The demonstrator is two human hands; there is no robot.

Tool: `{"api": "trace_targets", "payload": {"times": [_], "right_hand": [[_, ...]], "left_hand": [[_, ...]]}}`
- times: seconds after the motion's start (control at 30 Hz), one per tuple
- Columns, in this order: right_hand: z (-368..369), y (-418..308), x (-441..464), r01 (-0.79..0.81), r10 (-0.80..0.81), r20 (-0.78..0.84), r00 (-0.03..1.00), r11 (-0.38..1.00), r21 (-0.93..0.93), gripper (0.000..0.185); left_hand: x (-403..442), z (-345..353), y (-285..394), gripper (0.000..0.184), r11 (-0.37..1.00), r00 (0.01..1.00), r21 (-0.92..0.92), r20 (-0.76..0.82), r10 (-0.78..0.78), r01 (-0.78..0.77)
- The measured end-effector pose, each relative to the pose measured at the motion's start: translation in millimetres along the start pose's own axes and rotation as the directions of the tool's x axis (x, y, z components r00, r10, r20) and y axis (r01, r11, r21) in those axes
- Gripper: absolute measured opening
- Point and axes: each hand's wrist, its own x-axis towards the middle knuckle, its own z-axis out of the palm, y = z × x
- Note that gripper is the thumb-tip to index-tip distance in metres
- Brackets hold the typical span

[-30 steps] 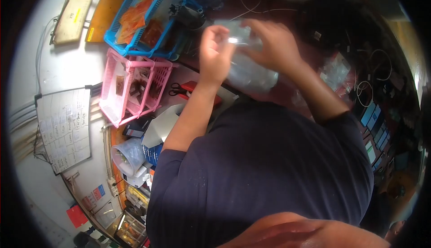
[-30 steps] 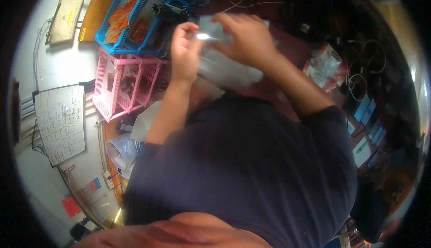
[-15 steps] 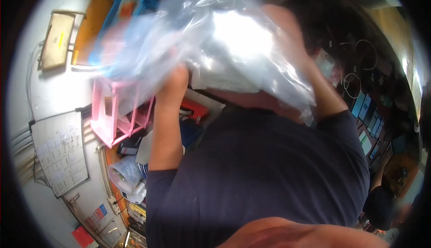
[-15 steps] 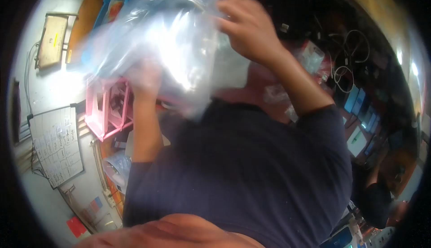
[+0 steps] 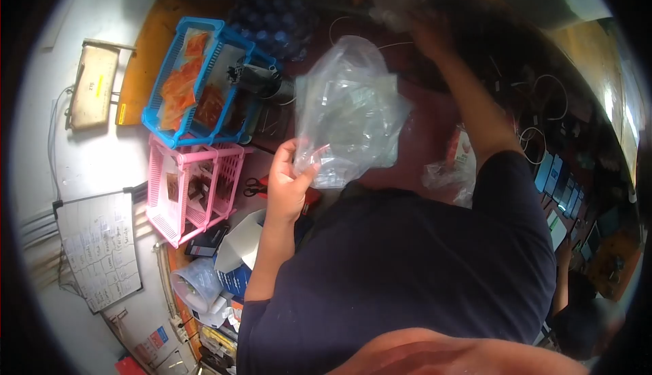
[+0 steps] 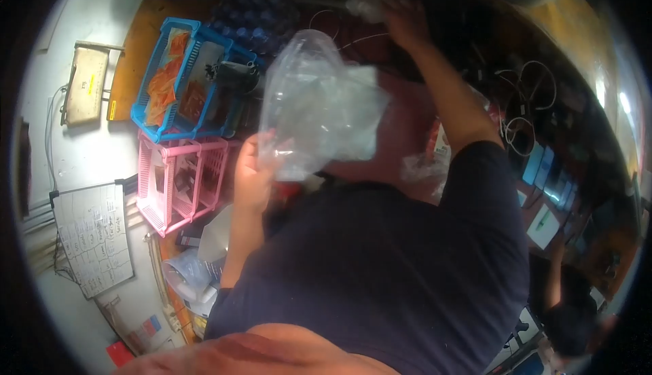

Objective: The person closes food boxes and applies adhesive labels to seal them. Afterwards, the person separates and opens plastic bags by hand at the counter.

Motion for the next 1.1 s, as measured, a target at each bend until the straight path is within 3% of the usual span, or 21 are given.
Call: {"api": "trace_targets", "payload": {"times": [0.07,0.17,0.23,0.3,0.37,0.47,0.53,0.57,0.6,0.67,0.7,0.77,0.8,0.83,0.87,0.9,0.97,1.0,1.03,1.1], "right_hand": [[18.1,13.4,13.4,0.051,-0.045,0.146,0.988,0.998,-0.041,0.043],[-10.5,17.2,42.2,-0.105,0.002,0.406,0.914,0.968,0.230,0.050],[52.4,39.2,67.8,-0.171,-0.016,0.354,0.935,0.856,0.488,0.050],[69.4,39.8,76.9,-0.203,0.025,0.289,0.957,0.767,0.609,0.051],[49.1,14.7,84.2,-0.215,0.110,0.202,0.973,0.752,0.624,0.050],[118.2,27.2,91.0,-0.040,0.013,0.267,0.964,0.995,0.097,0.046],[112.8,30.4,103.7,-0.084,0.047,0.202,0.978,0.981,0.176,0.040],[100.0,46.5,111.8,-0.092,-0.040,0.222,0.974,0.828,0.553,0.035],[80.8,59.9,119.9,-0.137,-0.127,0.241,0.962,0.537,0.832,0.030],[-5.7,40.8,100.2,-0.274,-0.117,0.270,0.956,-0.020,0.962,0.026],[-55.2,-7.6,76.5,-0.335,0.098,0.323,0.941,0.152,0.930,0.028],[-178.6,-60.2,32.1,-0.387,-0.325,0.322,0.889,-0.157,0.909,0.032],[-196.7,-82.0,14.5,-0.489,-0.489,0.316,0.813,-0.280,0.826,0.023],[-208.5,-98.3,5.4,-0.559,-0.660,0.350,0.664,-0.128,0.819,0.021],[-205.0,-124.4,-10.8,-0.333,-0.671,0.215,0.709,-0.050,0.941,0.024],[-204.3,-147.6,-22.8,-0.325,-0.696,0.227,0.681,-0.010,0.946,0.027],[-176.1,-171.6,-46.4,-0.557,-0.599,0.403,0.693,-0.089,0.826,0.029],[-162.9,-174.2,-51.0,-0.686,-0.540,0.526,0.656,-0.138,0.714,0.030],[-145.8,-177.6,-56.9,-0.636,-0.377,0.544,0.749,-0.182,0.750,0.029],[-130.4,-186.1,-63.2,-0.521,-0.019,0.532,0.846,-0.240,0.819,0.029]], "left_hand": [[-2.8,-1.0,2.5,0.043,0.996,0.998,-0.062,0.009,-0.060,0.061],[-6.3,-14.5,-2.1,0.042,0.999,0.998,-0.036,-0.053,-0.015,0.013],[-8.0,-18.4,-4.0,0.042,0.998,0.996,-0.062,-0.080,-0.029,0.024],[-8.7,-21.0,-7.1,0.042,0.991,0.995,-0.121,-0.072,-0.073,0.064],[-5.9,-23.1,-20.0,0.043,0.990,0.991,-0.110,-0.092,-0.093,0.083],[-3.5,-17.5,-23.1,0.044,0.985,0.981,-0.153,-0.161,-0.107,0.082],[-2.4,-13.6,-20.8,0.040,0.978,0.961,-0.197,-0.253,-0.113,0.063],[-1.3,-12.1,-20.0,0.037,0.974,0.942,-0.221,-0.317,-0.114,0.044],[-1.0,-11.7,-19.2,0.034,0.969,0.916,-0.247,-0.383,-0.121,0.024],[4.0,-14.8,-10.9,0.028,0.971,0.915,-0.233,-0.381,-0.135,0.047],[5.7,-16.6,-8.3,0.027,0.971,0.910,-0.228,-0.385,-0.154,0.068],[15.2,-12.3,-9.0,0.032,0.993,0.890,-0.099,-0.445,-0.098,0.060],[19.9,-7.6,-5.5,0.033,0.995,0.879,-0.073,-0.467,-0.096,0.070],[24.1,2.2,4.0,0.033,0.997,0.901,-0.001,-0.428,-0.067,0.074],[27.2,11.8,8.9,0.033,0.995,0.923,0.071,-0.381,-0.042,0.075],[29.7,13.1,-8.6,0.029,0.973,0.944,0.076,-0.238,0.229,-0.217],[35.3,21.7,-12.4,0.020,0.919,0.921,0.178,-0.109,0.374,-0.352],[37.6,31.6,-10.9,0.017,0.916,0.923,0.237,-0.136,0.361,-0.323],[36.6,33.6,-15.5,0.013,0.922,0.907,0.224,-0.216,0.362,-0.315],[40.2,32.7,-4.2,0.009,0.946,0.929,0.163,-0.203,0.309,-0.279]]}}
